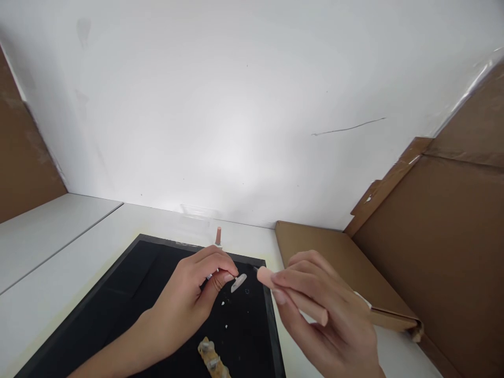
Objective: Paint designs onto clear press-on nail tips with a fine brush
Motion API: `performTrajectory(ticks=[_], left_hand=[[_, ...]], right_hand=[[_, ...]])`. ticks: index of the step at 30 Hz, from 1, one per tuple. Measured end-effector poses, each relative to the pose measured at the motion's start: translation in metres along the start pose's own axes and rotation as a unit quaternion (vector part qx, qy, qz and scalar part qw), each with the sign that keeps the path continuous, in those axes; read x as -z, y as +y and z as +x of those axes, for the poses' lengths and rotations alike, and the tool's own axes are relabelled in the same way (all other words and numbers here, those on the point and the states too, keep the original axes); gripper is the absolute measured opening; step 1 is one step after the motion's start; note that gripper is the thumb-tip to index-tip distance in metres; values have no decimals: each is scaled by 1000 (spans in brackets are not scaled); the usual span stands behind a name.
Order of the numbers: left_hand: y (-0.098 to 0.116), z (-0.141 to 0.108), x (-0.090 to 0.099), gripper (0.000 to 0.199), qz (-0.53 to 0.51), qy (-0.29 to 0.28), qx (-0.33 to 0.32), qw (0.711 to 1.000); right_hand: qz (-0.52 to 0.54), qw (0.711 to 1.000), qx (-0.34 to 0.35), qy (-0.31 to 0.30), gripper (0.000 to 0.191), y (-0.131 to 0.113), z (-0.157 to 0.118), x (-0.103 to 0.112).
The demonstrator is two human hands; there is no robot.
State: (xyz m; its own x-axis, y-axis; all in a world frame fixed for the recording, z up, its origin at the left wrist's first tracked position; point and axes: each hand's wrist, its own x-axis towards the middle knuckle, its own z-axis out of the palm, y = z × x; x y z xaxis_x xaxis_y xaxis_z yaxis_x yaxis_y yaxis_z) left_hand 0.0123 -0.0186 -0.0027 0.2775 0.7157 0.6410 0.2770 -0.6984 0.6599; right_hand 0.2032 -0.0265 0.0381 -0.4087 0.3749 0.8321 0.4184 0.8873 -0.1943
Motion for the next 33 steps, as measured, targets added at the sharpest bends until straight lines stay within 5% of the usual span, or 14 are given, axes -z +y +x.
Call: performTrajectory(ticks=[7, 13, 19, 25, 33], left_hand=[[2, 0, 0, 20, 2, -6, 7, 1000], [2, 1, -1, 20, 6, 1, -2, 1000], [3, 1, -1, 20, 4, 0, -3, 1000], [2, 0, 1, 20, 8, -8, 7, 1000], [2, 0, 0, 19, 3, 1, 6, 1000]], right_hand=[[50, 997, 23, -45, 22, -7, 5, 1], [16, 1000, -4, 17, 25, -1, 2, 1], [59, 997, 19, -47, 22, -6, 3, 0], [1, 1000, -4, 19, 26, 3, 1, 0], [35, 999, 22, -23, 23, -6, 3, 0]])
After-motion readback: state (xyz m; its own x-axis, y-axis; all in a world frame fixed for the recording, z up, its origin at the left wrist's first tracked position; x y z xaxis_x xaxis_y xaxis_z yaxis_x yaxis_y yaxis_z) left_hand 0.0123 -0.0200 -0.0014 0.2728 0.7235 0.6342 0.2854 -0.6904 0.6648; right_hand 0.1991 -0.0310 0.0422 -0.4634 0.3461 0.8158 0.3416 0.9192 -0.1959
